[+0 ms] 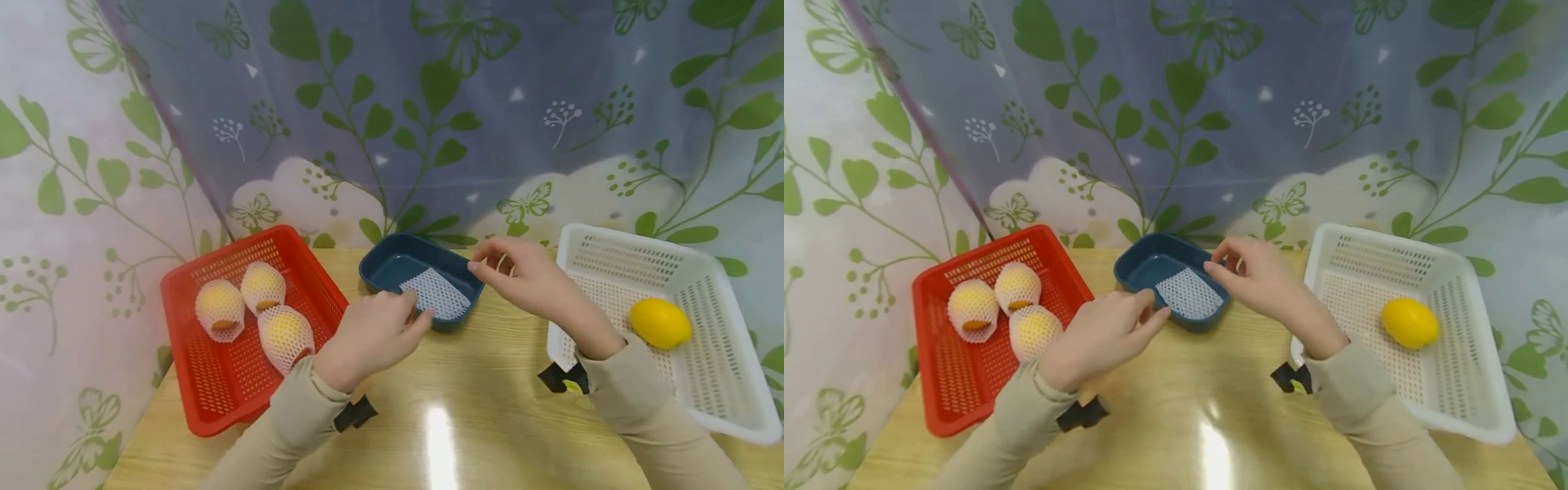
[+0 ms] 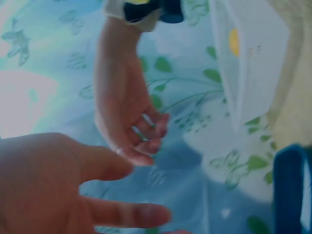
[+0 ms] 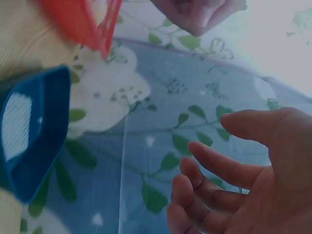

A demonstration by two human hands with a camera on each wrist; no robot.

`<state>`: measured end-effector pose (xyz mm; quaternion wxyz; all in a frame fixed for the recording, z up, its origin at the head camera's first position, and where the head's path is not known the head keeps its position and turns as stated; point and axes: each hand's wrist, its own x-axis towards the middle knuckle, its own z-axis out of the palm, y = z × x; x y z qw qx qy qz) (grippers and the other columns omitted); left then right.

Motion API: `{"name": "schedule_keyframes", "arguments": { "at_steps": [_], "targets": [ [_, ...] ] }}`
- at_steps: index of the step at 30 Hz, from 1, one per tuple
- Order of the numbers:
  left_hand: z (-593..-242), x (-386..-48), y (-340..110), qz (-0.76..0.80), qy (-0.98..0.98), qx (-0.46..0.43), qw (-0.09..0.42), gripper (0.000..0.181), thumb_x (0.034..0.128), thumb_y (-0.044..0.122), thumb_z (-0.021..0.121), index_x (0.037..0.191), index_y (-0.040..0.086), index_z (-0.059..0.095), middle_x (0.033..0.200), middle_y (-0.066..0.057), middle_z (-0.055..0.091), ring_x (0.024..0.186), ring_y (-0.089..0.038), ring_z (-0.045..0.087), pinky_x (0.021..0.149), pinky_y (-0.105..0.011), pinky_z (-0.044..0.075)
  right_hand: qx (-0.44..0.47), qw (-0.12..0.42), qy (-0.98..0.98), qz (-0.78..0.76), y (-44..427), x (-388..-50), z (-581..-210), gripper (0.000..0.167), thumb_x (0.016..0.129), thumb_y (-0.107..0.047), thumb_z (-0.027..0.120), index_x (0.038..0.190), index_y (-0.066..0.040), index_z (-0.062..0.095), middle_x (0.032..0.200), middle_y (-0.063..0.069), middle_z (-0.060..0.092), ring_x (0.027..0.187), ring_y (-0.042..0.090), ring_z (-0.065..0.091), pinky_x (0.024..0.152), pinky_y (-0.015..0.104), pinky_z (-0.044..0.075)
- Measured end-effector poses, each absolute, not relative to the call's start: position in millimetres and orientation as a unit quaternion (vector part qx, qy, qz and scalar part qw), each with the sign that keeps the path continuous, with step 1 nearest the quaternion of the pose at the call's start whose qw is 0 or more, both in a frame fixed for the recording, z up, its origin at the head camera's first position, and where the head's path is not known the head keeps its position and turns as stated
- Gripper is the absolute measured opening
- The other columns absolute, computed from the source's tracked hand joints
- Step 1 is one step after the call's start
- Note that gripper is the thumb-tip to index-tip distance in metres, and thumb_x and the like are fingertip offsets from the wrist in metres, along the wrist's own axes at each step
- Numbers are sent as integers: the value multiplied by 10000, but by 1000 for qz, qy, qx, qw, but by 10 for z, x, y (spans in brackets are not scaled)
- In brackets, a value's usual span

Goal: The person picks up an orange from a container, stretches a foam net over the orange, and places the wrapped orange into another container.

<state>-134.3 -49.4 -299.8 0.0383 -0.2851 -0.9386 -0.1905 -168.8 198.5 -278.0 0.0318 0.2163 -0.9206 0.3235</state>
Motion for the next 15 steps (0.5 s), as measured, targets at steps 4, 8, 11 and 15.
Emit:
{"name": "schedule_keyframes", "arguments": {
  "at_steps": [4, 8, 11, 15],
  "targets": [
    [-3098, -1412, -261, -163, -925, -316, 136, 335, 985, 341, 544, 725, 134, 499, 576, 36, 403, 504, -161, 452, 441, -277, 331, 194, 14, -933, 301, 2284, -1686, -2776, 245, 1007, -306, 567, 1080, -96, 669, 905, 45, 620, 735, 199, 545, 627, 358, 456],
    [-3169, -1485, -60, -139, -902, -342, 225, 288, 965, 341, 568, 762, 141, 524, 615, 32, 447, 542, -179, 448, 467, -280, 348, 172, 16, -943, 285, 2587, -1716, -2813, 262, 1015, -276, 553, 1088, -48, 660, 930, 82, 616, 734, 208, 537, 637, 362, 451],
    [-3219, -1544, 88, -140, -878, -368, 274, 251, 948, 311, 592, 773, 139, 541, 626, 28, 455, 548, -167, 411, 491, -267, 333, 152, 41, -953, 259, 2825, -1739, -2847, 270, 1007, -266, 564, 1070, -25, 668, 920, 99, 629, 720, 212, 552, 623, 355, 452],
    [-3300, -1603, 291, -133, -855, -392, 313, 224, 931, 302, 595, 776, 143, 572, 642, 26, 486, 567, -158, 399, 514, -260, 293, 123, 54, -965, 226, 3153, -1781, -2900, 287, 992, -263, 585, 1058, 4, 667, 932, 158, 649, 739, 258, 582, 619, 365, 456]
  ]
}}
